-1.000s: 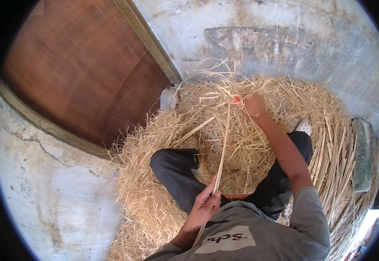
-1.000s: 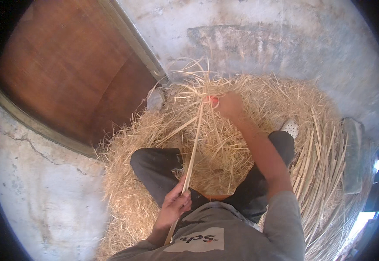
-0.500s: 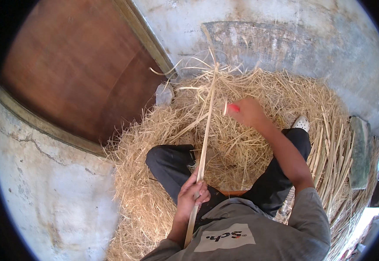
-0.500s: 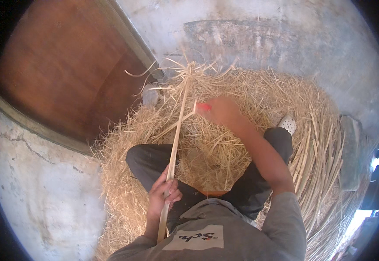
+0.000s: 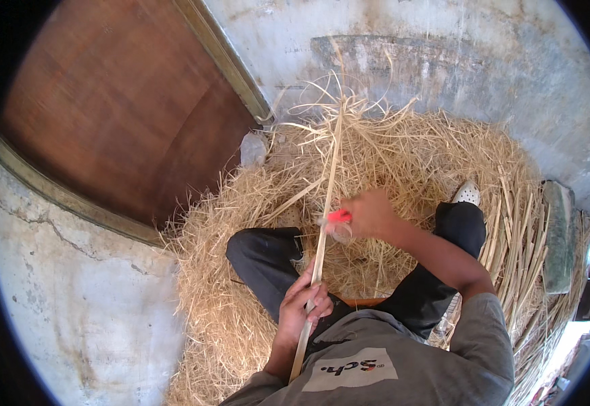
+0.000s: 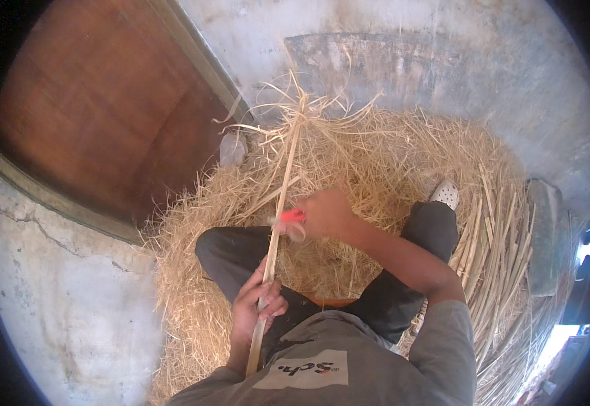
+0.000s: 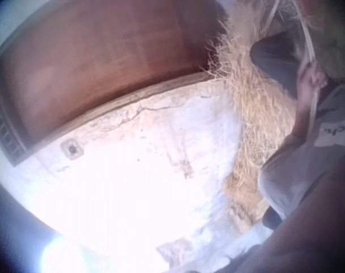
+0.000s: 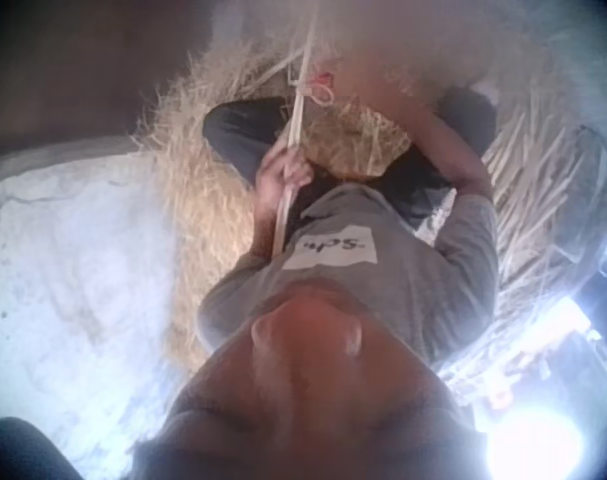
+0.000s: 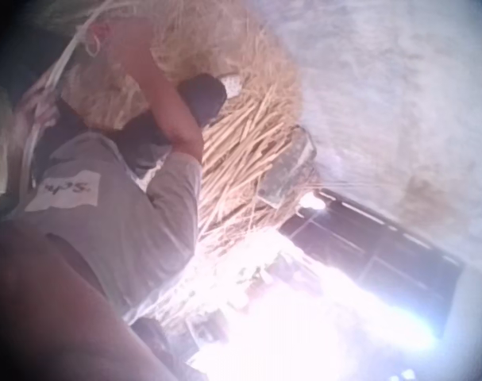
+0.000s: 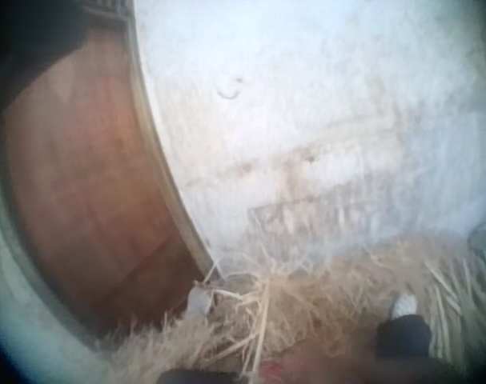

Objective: The person sits on a straw-covered floor and uses a red utility knife to peel the outer layer off a long, thin stick. They hold the stick with their left hand and scrape the knife along its length with their right hand, creating thin shavings that fall onto the straw.

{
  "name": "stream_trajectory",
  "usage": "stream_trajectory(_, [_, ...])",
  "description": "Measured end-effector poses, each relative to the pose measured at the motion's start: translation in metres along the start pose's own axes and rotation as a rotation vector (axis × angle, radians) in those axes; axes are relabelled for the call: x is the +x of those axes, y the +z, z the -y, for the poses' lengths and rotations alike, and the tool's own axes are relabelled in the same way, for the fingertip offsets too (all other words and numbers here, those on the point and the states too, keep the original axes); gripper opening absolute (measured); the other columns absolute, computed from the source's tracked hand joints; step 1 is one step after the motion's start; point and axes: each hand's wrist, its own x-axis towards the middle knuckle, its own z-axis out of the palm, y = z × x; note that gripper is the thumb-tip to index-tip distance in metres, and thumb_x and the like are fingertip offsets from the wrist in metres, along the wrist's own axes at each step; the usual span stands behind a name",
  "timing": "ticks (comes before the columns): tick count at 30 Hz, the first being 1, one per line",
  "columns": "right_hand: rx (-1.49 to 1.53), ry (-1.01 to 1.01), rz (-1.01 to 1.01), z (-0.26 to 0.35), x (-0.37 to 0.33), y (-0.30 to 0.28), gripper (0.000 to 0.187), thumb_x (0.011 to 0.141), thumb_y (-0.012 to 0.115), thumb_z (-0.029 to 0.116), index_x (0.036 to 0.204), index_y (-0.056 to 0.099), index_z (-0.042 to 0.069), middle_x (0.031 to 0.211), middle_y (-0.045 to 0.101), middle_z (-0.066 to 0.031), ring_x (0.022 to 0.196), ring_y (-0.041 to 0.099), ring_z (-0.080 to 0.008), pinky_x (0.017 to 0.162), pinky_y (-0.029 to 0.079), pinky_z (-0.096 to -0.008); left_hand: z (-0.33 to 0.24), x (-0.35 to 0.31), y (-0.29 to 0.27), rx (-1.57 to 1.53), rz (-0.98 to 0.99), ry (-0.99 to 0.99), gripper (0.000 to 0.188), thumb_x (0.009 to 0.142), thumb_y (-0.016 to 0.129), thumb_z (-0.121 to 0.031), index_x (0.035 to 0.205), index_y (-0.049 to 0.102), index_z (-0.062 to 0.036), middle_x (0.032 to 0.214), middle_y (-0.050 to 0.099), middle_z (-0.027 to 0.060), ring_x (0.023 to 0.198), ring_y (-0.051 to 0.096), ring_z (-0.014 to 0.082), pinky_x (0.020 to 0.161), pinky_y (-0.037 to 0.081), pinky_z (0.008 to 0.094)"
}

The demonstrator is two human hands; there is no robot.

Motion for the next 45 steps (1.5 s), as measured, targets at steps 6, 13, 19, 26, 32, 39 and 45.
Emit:
stream_trajectory(6, [-0.052,0.296,0.061,-0.034,0.022,-0.009,0.074,0.077,0.047,0.08,0.064,0.067,0.009,0.055,0.06,-0.013,0.053,0.062,-0.0309,0.051,0.047,-0.0435,0.004,-0.005,0.005,0.038,-0.016,-0.059,0.06,0.096,0.041,-0.005,0.152,0.023,-0.017,0.072,0.038,0.0017,0.047,0.033,0.0077,0.053,0.032,0.0225])
stream_trajectory(13, [-0.123,0.078,0.079,-0.011,0.016,0.002,0.074,0.082,0.042,0.076,0.071,0.07,0.009,0.062,0.064,-0.0142,0.061,0.066,-0.0332,0.053,0.049,-0.0453,-0.001,-0.01,0.009,0.163,-0.072,0.006,0.059,0.097,0.041,-0.004,0.152,0.025,-0.0163,0.072,0.038,0.0005,0.049,0.034,0.0069,0.053,0.033,0.0213])
stream_trajectory(19, [-0.008,0.445,0.166,-0.053,0.039,-0.018,0.067,0.083,0.046,0.073,0.075,0.07,0.011,0.065,0.064,-0.0143,0.065,0.066,-0.0337,0.055,0.049,-0.045,0.005,-0.014,0.012,0.197,-0.036,-0.043,0.059,0.096,0.04,-0.002,0.152,0.025,-0.0142,0.072,0.039,0.0006,0.049,0.033,0.0063,0.052,0.033,0.021])
stream_trajectory(26, [0.098,-0.105,-0.038,0.022,-0.007,0.003,0.062,0.081,0.055,0.069,0.059,0.061,0.011,0.05,0.055,-0.0101,0.047,0.059,-0.0293,0.046,0.046,-0.0418,-0.002,-0.005,-0.002,-0.213,0.104,0.007,0.057,0.096,0.039,-0.007,0.15,0.026,-0.0192,0.07,0.039,-0.0007,0.043,0.033,0.0059,0.055,0.033,0.0226])
stream_trajectory(32, [0.07,0.213,-0.087,-0.039,0.019,-0.009,0.063,0.077,0.057,0.072,0.061,0.064,0.012,0.05,0.056,-0.0109,0.046,0.058,-0.0296,0.044,0.045,-0.0405,0.011,-0.005,-0.001,-0.272,0.184,-0.08,0.052,0.098,0.038,-0.011,0.147,0.03,-0.0217,0.071,0.038,-0.0015,0.042,0.033,0.0051,0.056,0.034,0.0248])
stream_trajectory(39, [0.15,-0.079,-0.171,-0.002,0.001,-0.004,0.063,0.075,0.058,0.073,0.061,0.065,0.012,0.049,0.056,-0.0099,0.044,0.057,-0.029,0.045,0.045,-0.0394,0.007,-0.005,0.0,-0.213,0.177,-0.025,0.057,0.097,0.038,-0.011,0.151,0.025,-0.0233,0.072,0.038,-0.0014,0.042,0.031,0.0053,0.057,0.033,0.0244])
stream_trajectory(45, [0.107,0.029,-0.172,-0.028,0.014,0.008,0.065,0.075,0.057,0.073,0.068,0.071,0.011,0.05,0.056,-0.0089,0.046,0.059,-0.0274,0.045,0.045,-0.0406,0.007,-0.005,0.007,-0.153,0.12,-0.027,0.059,0.097,0.037,-0.008,0.152,0.023,-0.0225,0.072,0.037,-0.0008,0.043,0.03,0.0059,0.056,0.032,0.0242])
